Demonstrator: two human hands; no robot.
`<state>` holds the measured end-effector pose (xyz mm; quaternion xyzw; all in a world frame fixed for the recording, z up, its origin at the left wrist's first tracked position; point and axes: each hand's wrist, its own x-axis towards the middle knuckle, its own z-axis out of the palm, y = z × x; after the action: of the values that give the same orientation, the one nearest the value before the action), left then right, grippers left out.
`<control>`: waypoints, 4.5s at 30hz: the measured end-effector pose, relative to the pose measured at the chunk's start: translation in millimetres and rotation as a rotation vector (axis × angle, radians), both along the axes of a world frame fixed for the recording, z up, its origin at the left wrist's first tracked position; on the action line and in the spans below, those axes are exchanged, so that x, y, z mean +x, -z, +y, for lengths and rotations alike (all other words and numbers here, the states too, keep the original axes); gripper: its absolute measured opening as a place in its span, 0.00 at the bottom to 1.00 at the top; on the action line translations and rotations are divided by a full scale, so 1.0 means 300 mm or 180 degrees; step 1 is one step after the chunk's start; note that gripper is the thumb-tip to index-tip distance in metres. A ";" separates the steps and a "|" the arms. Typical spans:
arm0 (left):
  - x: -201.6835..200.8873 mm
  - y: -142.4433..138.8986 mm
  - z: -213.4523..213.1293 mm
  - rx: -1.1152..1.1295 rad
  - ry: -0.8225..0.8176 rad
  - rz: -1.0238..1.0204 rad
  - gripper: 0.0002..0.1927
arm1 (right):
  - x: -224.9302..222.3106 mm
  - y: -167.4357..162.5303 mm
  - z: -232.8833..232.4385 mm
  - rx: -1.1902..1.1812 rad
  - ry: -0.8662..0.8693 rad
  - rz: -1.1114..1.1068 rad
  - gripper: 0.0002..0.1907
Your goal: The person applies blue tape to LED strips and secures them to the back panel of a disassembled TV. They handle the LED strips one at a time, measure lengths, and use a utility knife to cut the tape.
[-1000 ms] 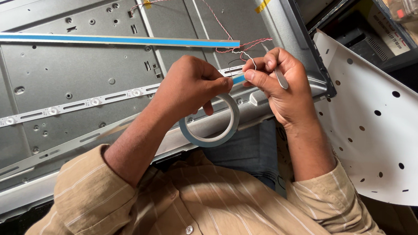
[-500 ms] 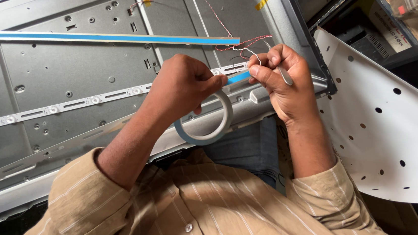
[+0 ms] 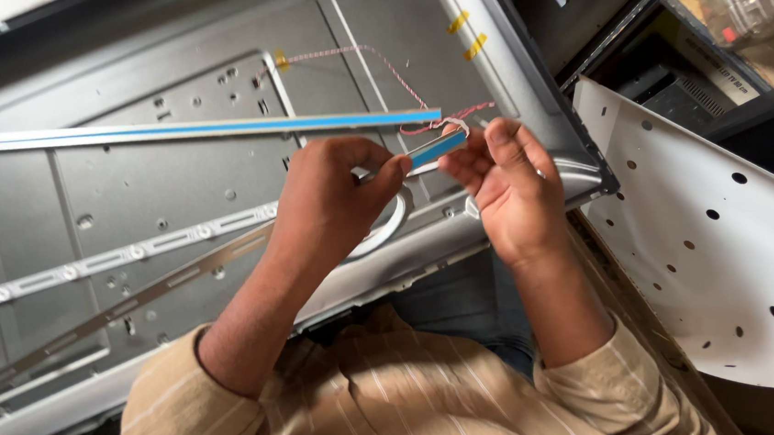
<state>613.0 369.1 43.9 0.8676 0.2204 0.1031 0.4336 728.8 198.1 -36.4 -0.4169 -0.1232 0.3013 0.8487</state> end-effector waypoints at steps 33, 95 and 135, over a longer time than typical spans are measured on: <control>-0.074 -0.084 0.007 -0.0459 -0.0135 0.0217 0.13 | -0.122 -0.141 0.077 -0.0933 0.0385 -0.1678 0.19; -0.259 -0.146 0.094 -0.0040 -0.0006 0.0482 0.13 | -0.107 -0.124 0.136 -0.0283 0.0892 -0.1296 0.27; -0.395 -0.229 0.140 0.0088 -0.0242 0.0520 0.18 | -0.215 -0.203 0.192 -0.0609 0.0491 -0.1760 0.12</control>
<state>494.5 410.9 112.5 0.8701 0.2863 0.0514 0.3980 664.3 255.5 24.6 -0.5693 -0.2886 0.1212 0.7602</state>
